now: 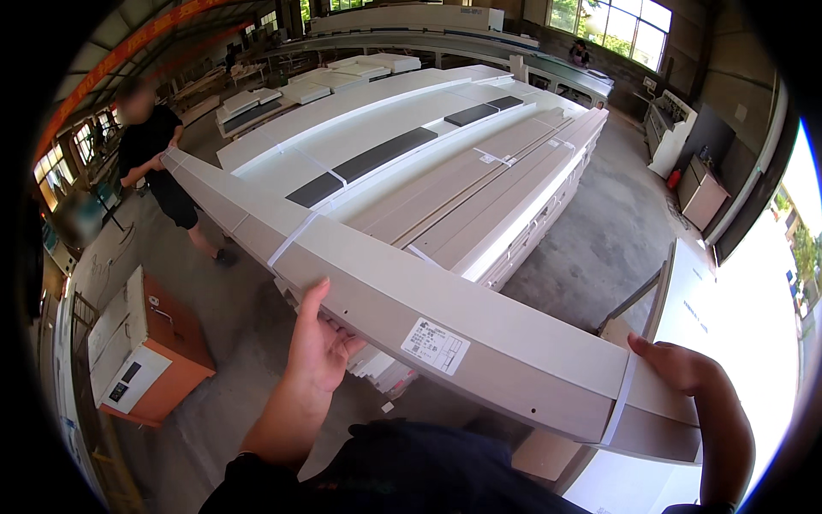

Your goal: The person wraps a long white panel with a white plastic strap, securing it with a coworker's assistance. They then carry the bundled panel and place it on a stack of similar panels. Finally, the person picks up a large flat white board and places it on a workbench.

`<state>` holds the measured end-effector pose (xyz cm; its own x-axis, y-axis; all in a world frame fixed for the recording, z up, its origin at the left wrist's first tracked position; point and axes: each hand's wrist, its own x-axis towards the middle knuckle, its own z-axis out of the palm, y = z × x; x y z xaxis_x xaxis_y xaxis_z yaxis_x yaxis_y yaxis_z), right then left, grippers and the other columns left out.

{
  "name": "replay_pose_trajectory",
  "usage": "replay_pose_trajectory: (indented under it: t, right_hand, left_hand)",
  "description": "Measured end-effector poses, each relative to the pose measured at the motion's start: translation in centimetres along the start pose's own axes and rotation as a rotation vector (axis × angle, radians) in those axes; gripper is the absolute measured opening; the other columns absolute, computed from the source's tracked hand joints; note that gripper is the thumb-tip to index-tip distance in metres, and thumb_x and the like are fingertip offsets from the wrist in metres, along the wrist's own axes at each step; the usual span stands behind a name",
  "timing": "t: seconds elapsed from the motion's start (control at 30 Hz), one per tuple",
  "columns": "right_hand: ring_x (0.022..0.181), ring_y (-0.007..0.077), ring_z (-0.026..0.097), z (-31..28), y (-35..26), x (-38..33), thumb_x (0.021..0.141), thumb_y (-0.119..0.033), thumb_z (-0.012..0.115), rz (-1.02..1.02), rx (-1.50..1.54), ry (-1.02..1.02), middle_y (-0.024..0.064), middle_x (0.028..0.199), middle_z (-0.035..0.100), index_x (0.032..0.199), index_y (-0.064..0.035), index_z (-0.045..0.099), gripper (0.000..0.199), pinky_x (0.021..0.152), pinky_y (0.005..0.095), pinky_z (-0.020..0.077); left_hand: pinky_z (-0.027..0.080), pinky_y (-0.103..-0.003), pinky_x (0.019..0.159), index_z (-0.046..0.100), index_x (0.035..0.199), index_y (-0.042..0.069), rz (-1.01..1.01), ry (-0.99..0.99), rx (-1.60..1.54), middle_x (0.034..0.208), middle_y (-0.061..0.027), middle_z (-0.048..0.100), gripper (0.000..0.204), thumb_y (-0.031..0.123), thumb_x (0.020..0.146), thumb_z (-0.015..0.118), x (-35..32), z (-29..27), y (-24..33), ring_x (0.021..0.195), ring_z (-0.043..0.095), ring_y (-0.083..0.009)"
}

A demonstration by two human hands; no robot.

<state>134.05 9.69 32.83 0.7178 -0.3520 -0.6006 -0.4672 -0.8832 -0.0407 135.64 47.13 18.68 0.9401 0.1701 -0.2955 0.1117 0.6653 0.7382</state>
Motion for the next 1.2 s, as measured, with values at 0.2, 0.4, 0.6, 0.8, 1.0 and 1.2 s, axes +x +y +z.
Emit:
replay_pose_trajectory:
  t: [0.2, 0.4, 0.6, 0.8, 1.0, 1.2]
  right_hand:
    - [0.131, 0.0351, 0.047, -8.4, 0.4, 18.0, 0.097, -0.063, 0.012, -0.203, 0.047, -0.232, 0.0196, 0.132, 0.057, 0.137, -0.0053, 0.053, 0.081, 0.110, 0.0453, 0.0336]
    - [0.128, 0.0351, 0.049, -20.0, 2.4, 30.2, 0.096, -0.066, 0.012, -0.283, -0.089, -0.210, 0.0180, 0.132, 0.057, 0.135, -0.0047, 0.054, 0.084, 0.109, 0.0453, 0.0355]
    - [0.126, 0.0369, 0.050, -30.9, 3.7, 46.6, 0.093, -0.074, 0.018, -0.404, -0.119, -0.183, 0.0221, 0.129, 0.057, 0.131, -0.0024, 0.058, 0.090, 0.108, 0.0464, 0.0352]
    - [0.128, 0.0363, 0.047, -40.3, 0.8, 61.3, 0.097, -0.067, 0.022, -0.466, -0.258, -0.130, 0.0213, 0.134, 0.054, 0.129, -0.0011, 0.058, 0.082, 0.111, 0.0436, 0.0311]
    - [0.131, 0.0375, 0.044, -49.9, -1.5, 75.0, 0.092, -0.075, 0.025, -0.549, -0.210, -0.214, 0.0238, 0.136, 0.052, 0.126, 0.0019, 0.060, 0.091, 0.112, 0.0426, 0.0293]
    - [0.127, 0.0374, 0.047, -56.9, -2.1, 89.4, 0.098, -0.063, 0.027, -0.683, -0.292, -0.206, 0.0231, 0.134, 0.053, 0.126, -0.0014, 0.061, 0.076, 0.110, 0.0433, 0.0302]
  left_hand:
    - [0.047, -0.042, 0.092, 0.049, 0.127, 0.005, 0.135, 0.227, 0.047, 0.119, -0.0093, 0.055, 0.065, 0.054, 0.085, 0.060, 10.2, 8.5, -6.0, 0.108, 0.055, -0.0220]
    - [0.044, -0.039, 0.093, 0.050, 0.127, 0.006, 0.187, 0.278, 0.031, 0.119, -0.0068, 0.057, 0.066, 0.054, 0.083, 0.063, 19.0, 19.6, -10.1, 0.111, 0.054, -0.0217]
    - [0.045, -0.038, 0.095, 0.048, 0.130, 0.008, 0.250, 0.321, -0.036, 0.126, -0.0071, 0.056, 0.060, 0.051, 0.088, 0.057, 29.3, 30.7, -14.7, 0.115, 0.053, -0.0222]
    - [0.045, -0.033, 0.092, 0.056, 0.123, 0.011, 0.335, 0.443, -0.086, 0.119, -0.0028, 0.064, 0.053, 0.051, 0.090, 0.057, 39.4, 40.4, -19.4, 0.112, 0.056, -0.0177]
    - [0.045, -0.036, 0.095, 0.051, 0.130, 0.012, 0.370, 0.472, -0.083, 0.126, -0.0052, 0.061, 0.051, 0.049, 0.095, 0.050, 49.3, 48.3, -23.5, 0.115, 0.056, -0.0188]
    - [0.043, -0.041, 0.100, 0.043, 0.138, 0.009, 0.392, 0.485, -0.045, 0.134, -0.0088, 0.054, 0.060, 0.050, 0.095, 0.047, 57.9, 57.2, -28.9, 0.123, 0.051, -0.0238]
